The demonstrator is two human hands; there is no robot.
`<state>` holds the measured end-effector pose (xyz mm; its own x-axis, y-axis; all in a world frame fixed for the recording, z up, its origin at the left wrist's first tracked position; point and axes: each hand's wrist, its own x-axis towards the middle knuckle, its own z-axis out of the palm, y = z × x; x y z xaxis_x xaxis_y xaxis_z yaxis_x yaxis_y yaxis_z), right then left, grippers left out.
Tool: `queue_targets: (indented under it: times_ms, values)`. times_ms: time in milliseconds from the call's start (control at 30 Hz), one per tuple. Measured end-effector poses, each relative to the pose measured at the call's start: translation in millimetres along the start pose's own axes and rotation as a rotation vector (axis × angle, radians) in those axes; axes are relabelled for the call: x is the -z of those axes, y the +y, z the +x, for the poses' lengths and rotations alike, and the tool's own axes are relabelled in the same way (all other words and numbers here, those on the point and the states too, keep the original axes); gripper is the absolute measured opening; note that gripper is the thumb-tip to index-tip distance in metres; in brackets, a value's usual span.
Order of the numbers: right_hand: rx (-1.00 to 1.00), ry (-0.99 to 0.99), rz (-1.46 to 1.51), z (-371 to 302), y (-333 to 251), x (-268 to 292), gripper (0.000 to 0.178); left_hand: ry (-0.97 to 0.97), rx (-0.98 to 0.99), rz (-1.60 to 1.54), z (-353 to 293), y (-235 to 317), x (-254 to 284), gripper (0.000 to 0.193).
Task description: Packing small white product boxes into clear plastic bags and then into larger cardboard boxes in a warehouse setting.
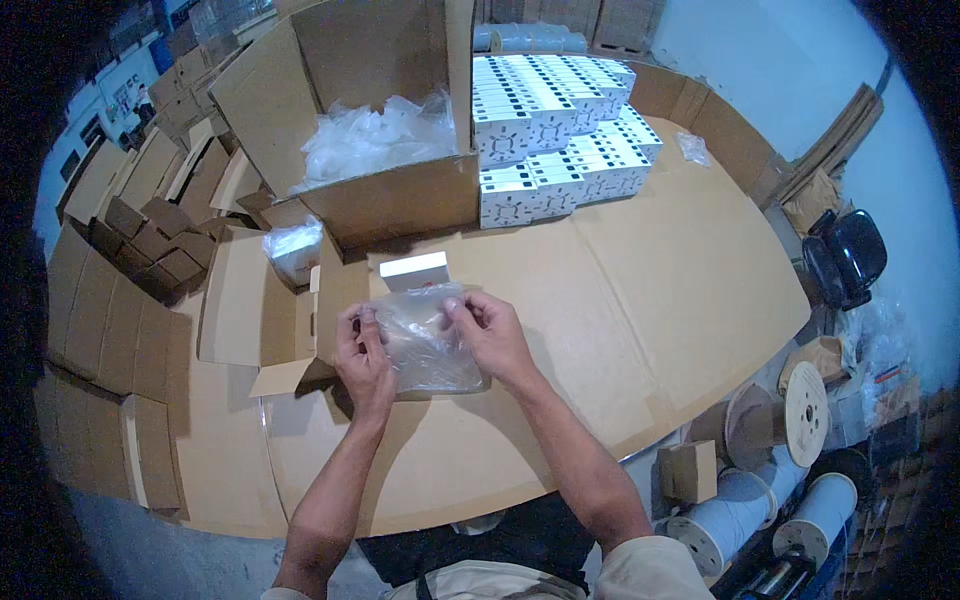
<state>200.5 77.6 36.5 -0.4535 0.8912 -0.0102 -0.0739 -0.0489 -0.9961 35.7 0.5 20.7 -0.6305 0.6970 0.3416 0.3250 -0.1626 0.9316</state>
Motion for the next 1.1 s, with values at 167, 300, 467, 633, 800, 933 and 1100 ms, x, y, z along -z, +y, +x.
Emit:
queue_targets:
  times_ms: [167, 300, 467, 633, 800, 933, 1100]
  values:
    - [0.131, 0.262, 0.054, -0.4, 12.2, -13.0, 0.022, -0.039, 0.021, 0.014, -0.6, 3.4, -0.1, 0.021]
    - [0.199, 0.417, -0.235, -6.7, 2.7, -31.2, 0.020, 0.013, -0.028, 0.031, -1.1, 2.3, -2.7, 0.021]
    - [0.412, 0.505, -0.562, -4.1, 4.4, -31.4, 0.016, 0.022, -0.065, 0.113, 1.1, 6.0, 1.0, 0.025]
    - [0.347, 0.519, -0.517, -5.4, 3.5, -29.5, 0.018, 0.060, 0.046, -0.142, 2.7, 0.3, 3.9, 0.029]
    - [0.332, 0.566, -0.509, -2.5, 6.0, -17.9, 0.020, -0.110, 0.077, -0.159, -12.5, -3.5, -3.8, 0.032]
    - [0.372, 0.592, -0.525, -1.0, 7.3, -13.2, 0.020, -0.289, 0.139, 0.045, -15.0, 3.5, -3.0, 0.035]
    - [0.328, 0.638, -0.507, -1.5, 0.7, -9.1, 0.022, -0.291, 0.192, 0.067, -1.5, 9.1, 9.0, 0.028]
